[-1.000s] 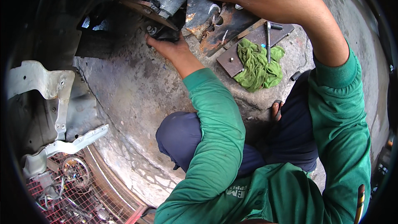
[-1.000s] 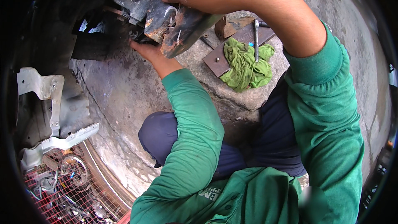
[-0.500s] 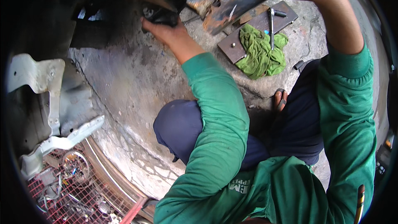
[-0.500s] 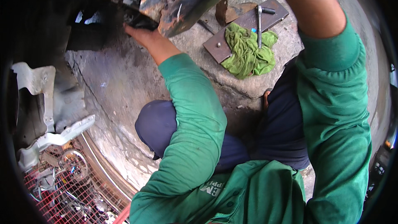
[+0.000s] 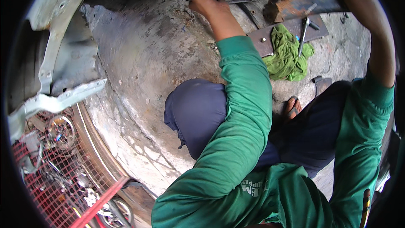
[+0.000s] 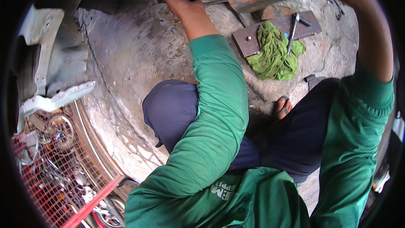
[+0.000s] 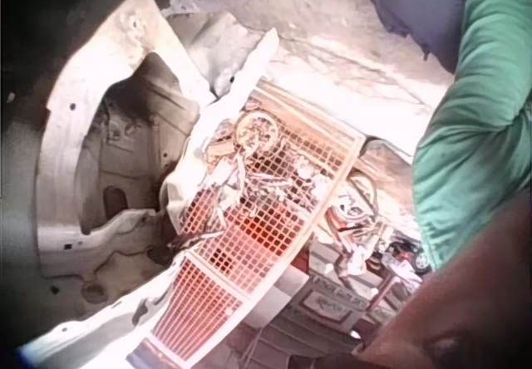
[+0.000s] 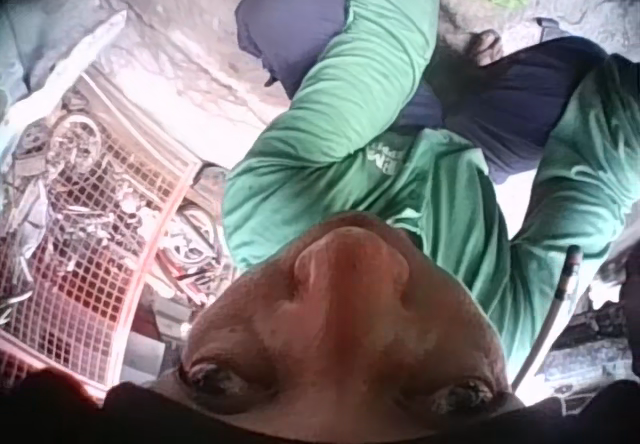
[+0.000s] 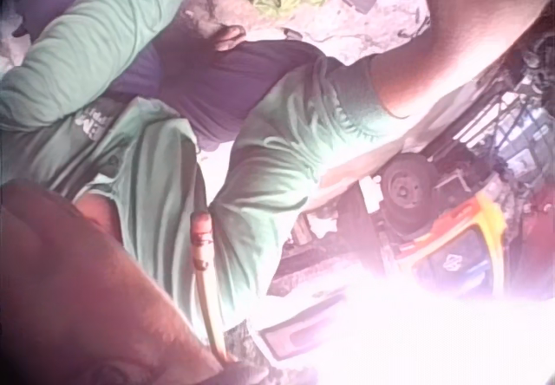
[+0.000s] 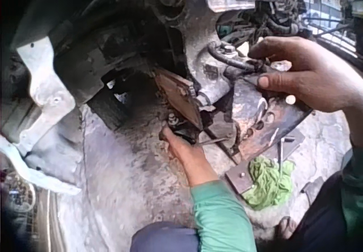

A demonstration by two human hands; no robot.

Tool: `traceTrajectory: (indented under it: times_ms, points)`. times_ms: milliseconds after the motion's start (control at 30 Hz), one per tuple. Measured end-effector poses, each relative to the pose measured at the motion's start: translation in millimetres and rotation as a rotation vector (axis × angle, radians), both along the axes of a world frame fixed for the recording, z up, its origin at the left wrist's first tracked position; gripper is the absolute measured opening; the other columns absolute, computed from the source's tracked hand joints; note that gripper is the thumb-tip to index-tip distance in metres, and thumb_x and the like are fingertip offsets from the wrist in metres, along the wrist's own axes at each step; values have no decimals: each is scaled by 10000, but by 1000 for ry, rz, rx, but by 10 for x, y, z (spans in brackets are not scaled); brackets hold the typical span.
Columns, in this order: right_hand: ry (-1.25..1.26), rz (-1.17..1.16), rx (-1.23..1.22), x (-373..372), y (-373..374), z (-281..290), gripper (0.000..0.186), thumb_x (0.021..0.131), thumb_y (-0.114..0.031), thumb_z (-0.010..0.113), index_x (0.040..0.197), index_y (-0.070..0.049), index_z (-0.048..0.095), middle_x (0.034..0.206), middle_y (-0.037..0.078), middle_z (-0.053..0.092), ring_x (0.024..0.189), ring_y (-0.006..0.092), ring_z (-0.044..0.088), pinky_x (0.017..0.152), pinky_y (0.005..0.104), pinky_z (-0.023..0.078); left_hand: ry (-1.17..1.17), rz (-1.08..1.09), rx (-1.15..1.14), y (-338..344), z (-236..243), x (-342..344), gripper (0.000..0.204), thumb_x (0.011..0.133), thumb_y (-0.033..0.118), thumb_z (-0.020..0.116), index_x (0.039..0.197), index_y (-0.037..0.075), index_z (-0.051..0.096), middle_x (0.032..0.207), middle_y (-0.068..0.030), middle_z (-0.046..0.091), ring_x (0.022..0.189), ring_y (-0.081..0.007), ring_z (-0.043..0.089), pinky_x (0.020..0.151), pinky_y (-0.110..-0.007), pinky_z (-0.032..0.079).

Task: The person is repairing a vehicle's suspension system. They use a socket wrench to tighten bolts on a metal bracket attached to the vehicle's undercarriage. The person also handles a blue tool case and a green rag during the process.

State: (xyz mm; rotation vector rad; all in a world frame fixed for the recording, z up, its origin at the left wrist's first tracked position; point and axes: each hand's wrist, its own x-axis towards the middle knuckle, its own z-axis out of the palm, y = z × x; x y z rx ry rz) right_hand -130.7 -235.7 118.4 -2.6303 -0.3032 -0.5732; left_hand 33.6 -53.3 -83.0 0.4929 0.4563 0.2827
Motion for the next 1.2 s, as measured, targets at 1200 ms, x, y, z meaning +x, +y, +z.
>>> traceTrajectory:
  times_ms: [1200]
  points:
    - [-17, -118, -155, 127, -7, 96, 502, 946, -299, 725, 1349, -24, 608, 1273, 211, 646, 1108, 363, 671, 879, 409, 551, -99, 62, -147, -109, -168, 153, 797, 844, 293, 837, 1355, -122, 387, 1368, -249, 572, 1146, -324, 658, 945, -442, 594]
